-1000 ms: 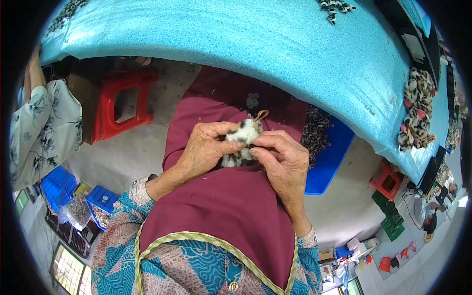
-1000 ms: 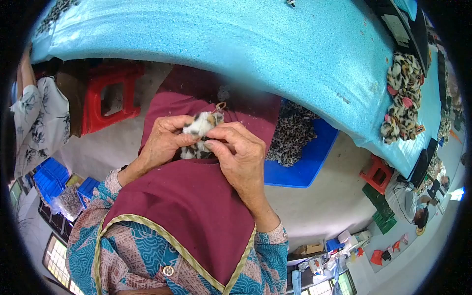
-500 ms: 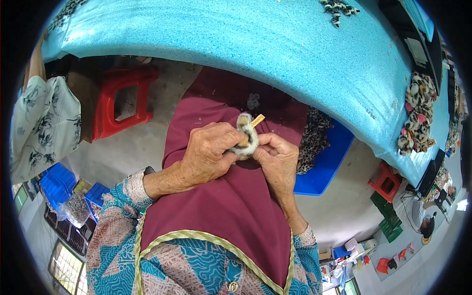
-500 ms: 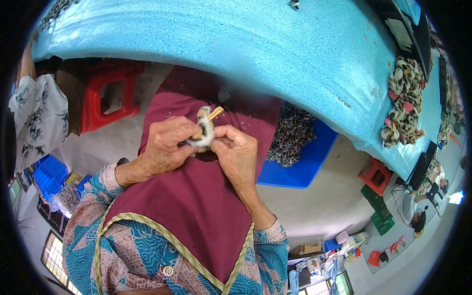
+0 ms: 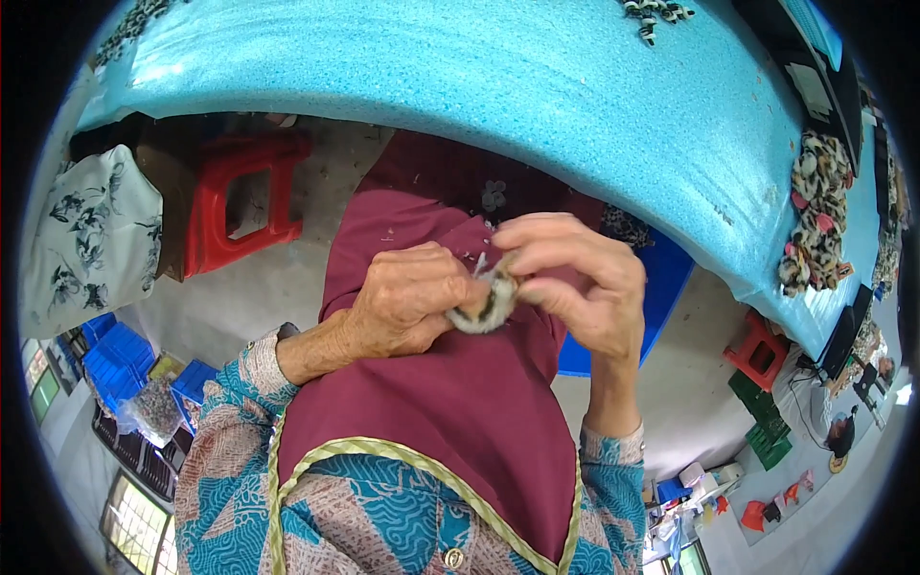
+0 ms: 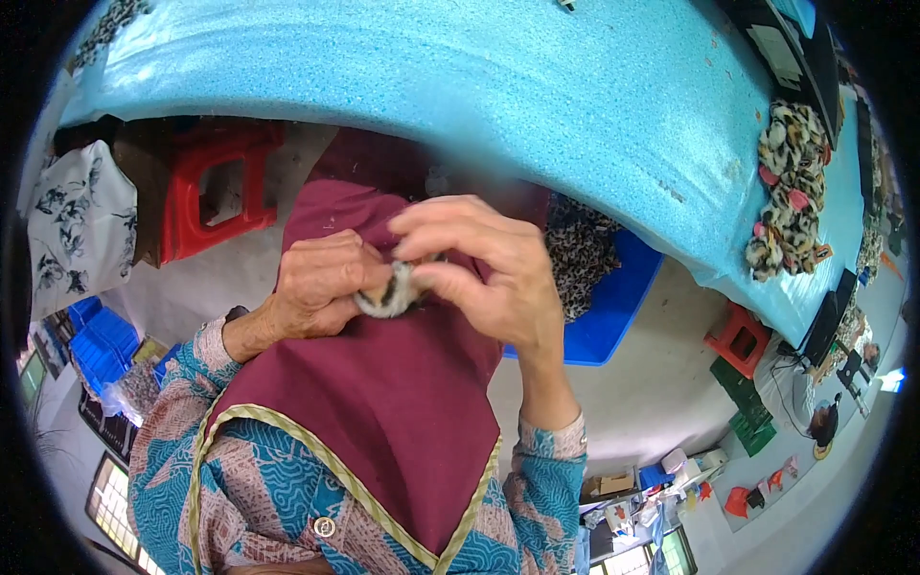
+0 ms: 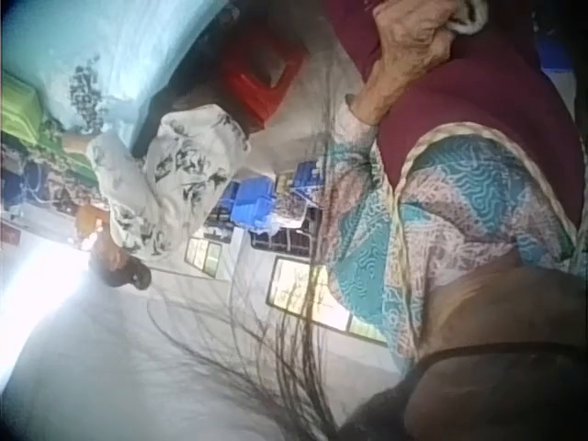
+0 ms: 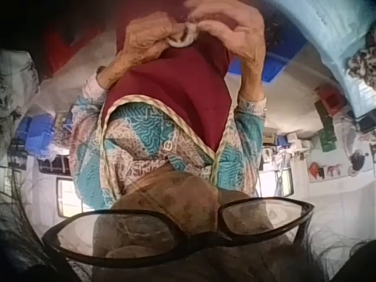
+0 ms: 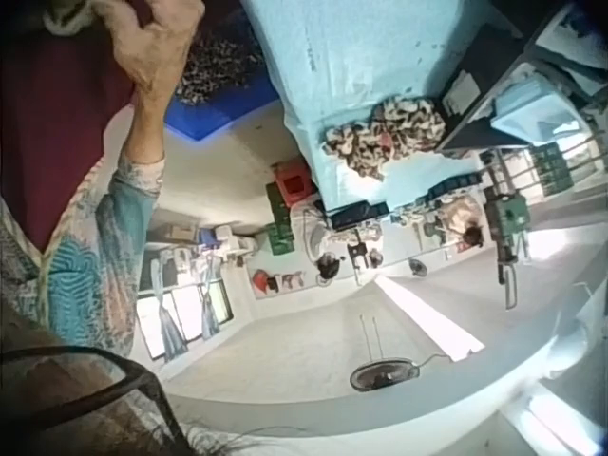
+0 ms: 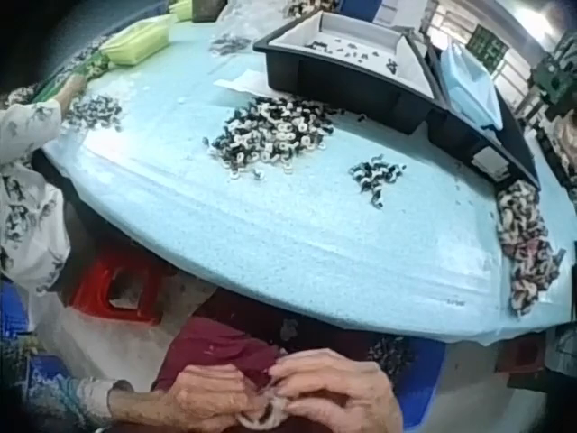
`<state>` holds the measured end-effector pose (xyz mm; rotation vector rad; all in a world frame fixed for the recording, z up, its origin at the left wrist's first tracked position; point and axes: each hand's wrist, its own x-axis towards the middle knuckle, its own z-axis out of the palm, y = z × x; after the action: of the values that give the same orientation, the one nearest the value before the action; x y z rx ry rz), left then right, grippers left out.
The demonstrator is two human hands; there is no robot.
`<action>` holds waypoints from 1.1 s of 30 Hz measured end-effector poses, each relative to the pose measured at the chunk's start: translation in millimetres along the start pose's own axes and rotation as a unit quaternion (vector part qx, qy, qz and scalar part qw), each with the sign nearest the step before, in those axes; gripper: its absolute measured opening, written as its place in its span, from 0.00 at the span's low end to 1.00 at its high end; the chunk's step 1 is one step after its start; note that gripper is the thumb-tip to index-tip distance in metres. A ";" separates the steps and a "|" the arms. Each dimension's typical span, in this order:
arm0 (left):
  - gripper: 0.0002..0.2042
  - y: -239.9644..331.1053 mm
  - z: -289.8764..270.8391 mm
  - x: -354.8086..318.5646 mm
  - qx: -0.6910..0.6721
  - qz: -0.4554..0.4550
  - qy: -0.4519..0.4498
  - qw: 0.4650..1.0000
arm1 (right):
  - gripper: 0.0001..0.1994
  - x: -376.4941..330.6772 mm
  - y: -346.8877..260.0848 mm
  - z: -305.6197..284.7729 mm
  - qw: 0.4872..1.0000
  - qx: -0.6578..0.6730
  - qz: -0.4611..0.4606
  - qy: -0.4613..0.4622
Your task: The person attaches plastic eyes and tags to leopard-print plush toy parts by hand.
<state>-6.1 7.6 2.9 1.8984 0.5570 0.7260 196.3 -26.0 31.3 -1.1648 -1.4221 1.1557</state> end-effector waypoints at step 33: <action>0.10 25.9 -36.3 -8.8 0.160 0.272 0.047 0.948 | 0.08 -25.9 -36.2 40.7 0.973 -0.167 -0.153 0.030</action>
<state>-36.1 14.5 36.4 2.3662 0.2067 1.1370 155.1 -59.6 59.7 -1.1428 -1.7244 0.6773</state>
